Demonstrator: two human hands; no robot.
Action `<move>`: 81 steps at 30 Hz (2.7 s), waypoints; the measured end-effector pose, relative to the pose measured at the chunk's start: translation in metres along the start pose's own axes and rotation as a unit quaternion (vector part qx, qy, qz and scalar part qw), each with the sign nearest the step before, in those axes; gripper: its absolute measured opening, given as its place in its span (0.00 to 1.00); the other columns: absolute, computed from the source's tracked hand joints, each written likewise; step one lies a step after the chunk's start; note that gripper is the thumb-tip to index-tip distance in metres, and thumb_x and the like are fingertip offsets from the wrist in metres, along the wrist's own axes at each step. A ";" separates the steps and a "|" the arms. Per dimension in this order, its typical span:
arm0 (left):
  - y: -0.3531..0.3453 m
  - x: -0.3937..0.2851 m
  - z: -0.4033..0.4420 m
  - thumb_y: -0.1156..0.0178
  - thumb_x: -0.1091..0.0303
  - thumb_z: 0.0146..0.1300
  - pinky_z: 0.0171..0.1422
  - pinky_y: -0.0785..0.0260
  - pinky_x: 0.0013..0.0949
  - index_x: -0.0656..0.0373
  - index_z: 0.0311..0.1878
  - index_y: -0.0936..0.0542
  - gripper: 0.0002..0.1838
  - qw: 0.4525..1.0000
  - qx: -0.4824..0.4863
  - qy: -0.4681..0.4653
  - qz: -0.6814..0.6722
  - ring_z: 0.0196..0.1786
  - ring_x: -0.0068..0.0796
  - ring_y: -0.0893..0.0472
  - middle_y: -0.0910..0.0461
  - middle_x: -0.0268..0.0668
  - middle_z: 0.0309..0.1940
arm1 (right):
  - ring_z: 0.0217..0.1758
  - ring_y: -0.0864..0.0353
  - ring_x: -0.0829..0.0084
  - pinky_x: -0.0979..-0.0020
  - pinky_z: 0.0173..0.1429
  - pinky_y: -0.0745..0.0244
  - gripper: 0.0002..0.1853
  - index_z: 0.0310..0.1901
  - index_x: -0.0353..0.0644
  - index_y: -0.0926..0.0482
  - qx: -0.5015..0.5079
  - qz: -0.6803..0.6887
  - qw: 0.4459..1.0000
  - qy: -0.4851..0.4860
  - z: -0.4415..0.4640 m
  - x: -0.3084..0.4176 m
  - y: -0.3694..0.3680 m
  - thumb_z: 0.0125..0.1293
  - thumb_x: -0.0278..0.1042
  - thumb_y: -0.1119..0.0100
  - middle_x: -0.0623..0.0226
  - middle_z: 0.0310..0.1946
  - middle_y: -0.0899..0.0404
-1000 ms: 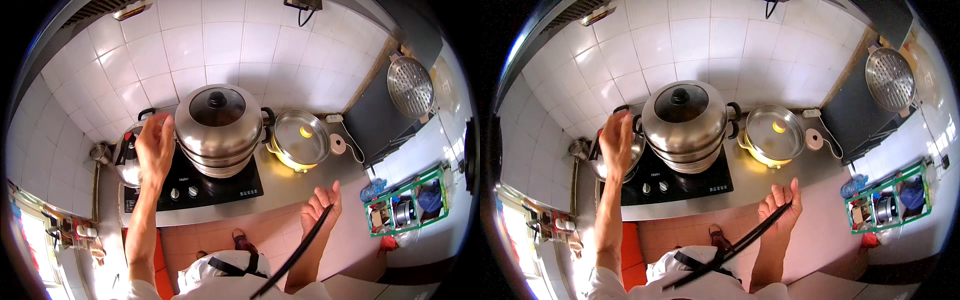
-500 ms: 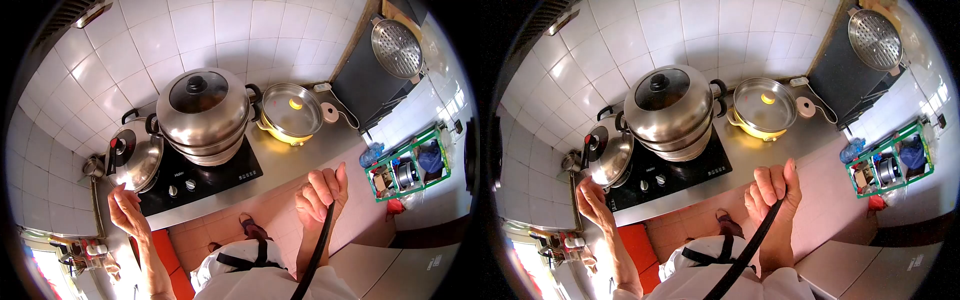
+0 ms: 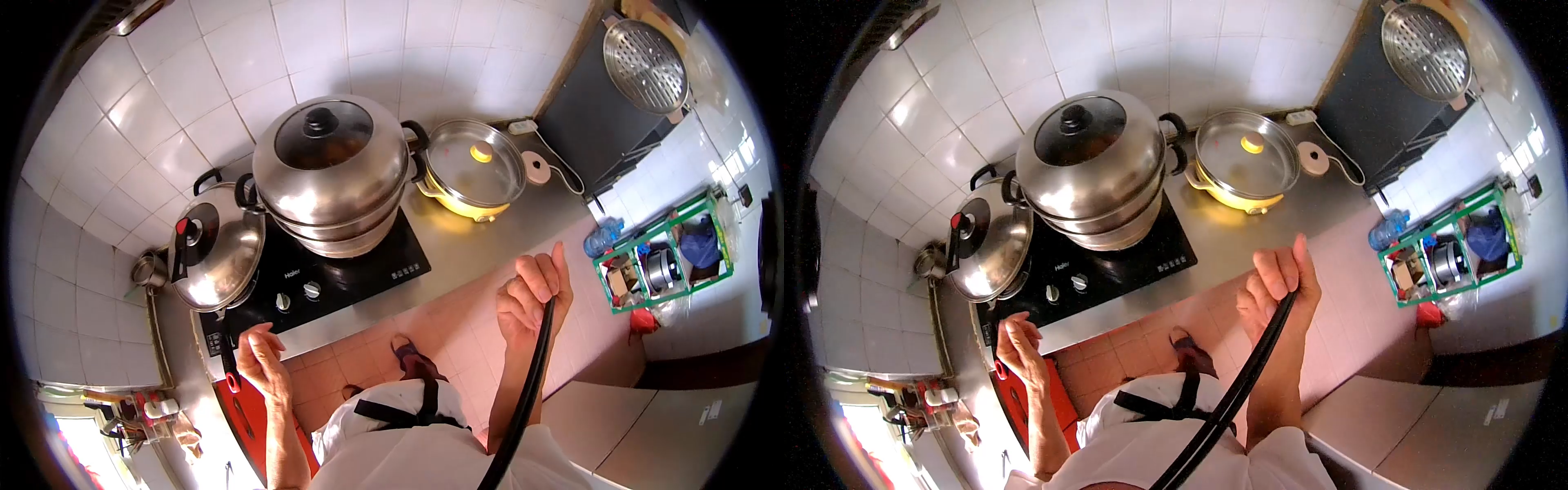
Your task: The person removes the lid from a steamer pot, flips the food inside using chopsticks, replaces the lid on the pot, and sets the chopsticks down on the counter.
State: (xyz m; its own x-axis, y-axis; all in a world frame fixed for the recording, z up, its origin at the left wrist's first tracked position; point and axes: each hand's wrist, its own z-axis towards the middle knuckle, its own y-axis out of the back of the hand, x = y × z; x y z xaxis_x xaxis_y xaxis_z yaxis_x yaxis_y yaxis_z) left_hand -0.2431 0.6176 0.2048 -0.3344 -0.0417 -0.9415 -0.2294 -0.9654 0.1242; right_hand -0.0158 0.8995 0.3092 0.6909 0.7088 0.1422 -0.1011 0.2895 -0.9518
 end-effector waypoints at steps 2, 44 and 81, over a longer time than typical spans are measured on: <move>-0.002 0.001 -0.006 0.52 0.55 0.80 0.25 0.50 0.19 0.62 0.41 0.20 0.21 1.000 0.012 0.021 -0.011 0.21 0.10 0.38 0.27 0.26 0.19 | 0.14 0.27 0.73 0.78 0.13 0.32 0.27 0.24 0.43 0.33 -0.014 0.003 1.000 -0.003 0.003 0.004 0.013 0.83 0.46 0.66 0.63 0.23 0.30; 0.005 0.036 -0.050 0.50 0.52 0.79 0.26 0.46 0.22 0.63 0.33 0.18 0.25 0.988 0.008 0.149 -0.048 0.20 0.14 0.34 0.31 0.26 0.16 | 0.14 0.34 0.72 0.73 0.16 0.38 0.24 0.23 0.45 0.35 -0.143 0.101 0.985 -0.005 -0.009 -0.020 0.063 0.80 0.42 0.64 0.69 0.19 0.34; 0.016 0.047 -0.065 0.48 0.55 0.78 0.26 0.43 0.24 0.65 0.32 0.18 0.24 0.980 -0.004 0.197 -0.019 0.22 0.13 0.33 0.29 0.27 0.16 | 0.51 0.15 0.55 0.56 0.59 0.17 0.25 0.55 0.29 0.29 -0.569 0.003 0.822 0.029 0.018 -0.038 0.422 0.74 0.47 0.52 0.50 0.51 0.19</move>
State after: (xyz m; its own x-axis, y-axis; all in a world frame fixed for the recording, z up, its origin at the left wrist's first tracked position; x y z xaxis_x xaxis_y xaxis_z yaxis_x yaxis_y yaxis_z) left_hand -0.2030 0.5837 0.1425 0.0529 -0.1008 -0.9935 -0.2278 -0.9699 0.0862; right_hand -0.0978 1.0066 -0.0927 0.7289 0.6668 0.1554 0.6082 -0.5265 -0.5940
